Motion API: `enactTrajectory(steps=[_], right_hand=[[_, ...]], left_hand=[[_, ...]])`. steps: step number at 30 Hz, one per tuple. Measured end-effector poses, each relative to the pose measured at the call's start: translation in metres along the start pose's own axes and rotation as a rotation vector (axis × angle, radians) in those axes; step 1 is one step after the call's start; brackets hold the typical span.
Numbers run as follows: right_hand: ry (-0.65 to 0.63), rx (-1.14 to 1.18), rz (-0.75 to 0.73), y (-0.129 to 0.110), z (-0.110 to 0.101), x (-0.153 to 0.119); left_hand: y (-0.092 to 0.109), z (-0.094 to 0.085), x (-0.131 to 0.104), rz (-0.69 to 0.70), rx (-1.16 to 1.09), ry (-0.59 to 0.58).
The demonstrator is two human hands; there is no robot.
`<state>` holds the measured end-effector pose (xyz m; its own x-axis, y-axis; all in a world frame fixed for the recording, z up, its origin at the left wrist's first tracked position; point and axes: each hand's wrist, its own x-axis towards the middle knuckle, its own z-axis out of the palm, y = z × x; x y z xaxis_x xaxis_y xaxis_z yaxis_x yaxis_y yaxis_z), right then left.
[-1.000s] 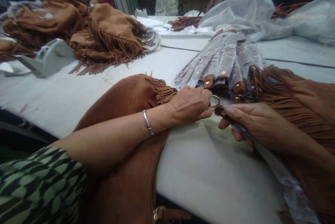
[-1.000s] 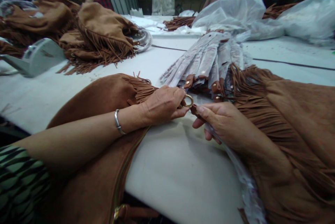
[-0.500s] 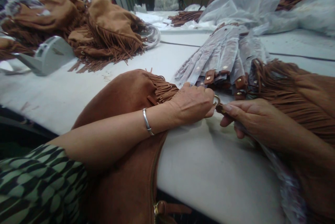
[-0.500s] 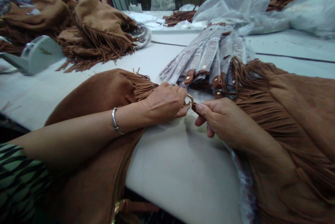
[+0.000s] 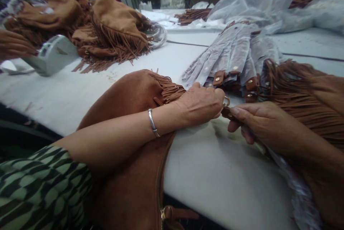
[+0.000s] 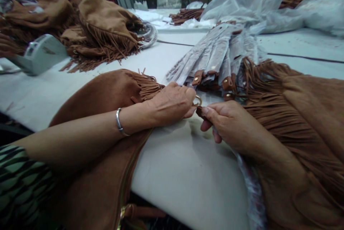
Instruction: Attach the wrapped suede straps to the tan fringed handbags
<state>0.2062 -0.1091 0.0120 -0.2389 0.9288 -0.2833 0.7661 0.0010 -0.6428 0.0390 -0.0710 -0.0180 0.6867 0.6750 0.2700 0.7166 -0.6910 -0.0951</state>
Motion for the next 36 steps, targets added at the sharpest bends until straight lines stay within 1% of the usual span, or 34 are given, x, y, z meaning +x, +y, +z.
enactTrajectory(steps=[5,7,9,11,15,20,24,27,30,32,34,36], right_hand=[[0.082,0.006,0.003,-0.001,0.005,0.002],[0.143,-0.026,-0.014,-0.003,0.007,0.002],[0.222,-0.094,-0.078,-0.005,0.01,0.002],[0.304,-0.207,-0.142,-0.007,0.014,0.004],[0.421,-0.419,-0.119,-0.004,0.023,0.009],[0.492,-0.544,-0.152,0.002,0.027,0.01],[0.518,-0.615,-0.197,0.002,0.026,0.007],[0.553,-0.674,-0.207,0.001,0.025,0.007],[0.536,-0.693,-0.228,0.003,0.021,0.008],[0.471,-0.658,-0.274,0.005,0.016,0.009],[0.353,-0.547,-0.31,0.008,0.009,0.009],[0.198,-0.391,-0.31,0.01,0.003,0.009]], left_hand=[[0.0,-0.002,0.0,-0.022,-0.006,-0.029],[0.0,-0.005,0.001,-0.03,-0.01,-0.033],[-0.002,-0.006,0.001,-0.02,-0.022,-0.05],[-0.006,-0.007,0.002,0.023,-0.06,-0.081],[-0.018,-0.005,0.004,0.102,-0.181,-0.095],[-0.028,-0.007,0.004,0.149,-0.258,-0.122],[-0.028,-0.011,0.003,0.19,-0.277,-0.172],[-0.026,-0.012,0.003,0.21,-0.273,-0.182],[-0.023,-0.012,0.003,0.218,-0.25,-0.191],[-0.02,-0.011,0.003,0.23,-0.23,-0.212],[-0.017,-0.009,0.002,0.268,-0.219,-0.228],[-0.016,-0.007,0.001,0.317,-0.213,-0.212]])
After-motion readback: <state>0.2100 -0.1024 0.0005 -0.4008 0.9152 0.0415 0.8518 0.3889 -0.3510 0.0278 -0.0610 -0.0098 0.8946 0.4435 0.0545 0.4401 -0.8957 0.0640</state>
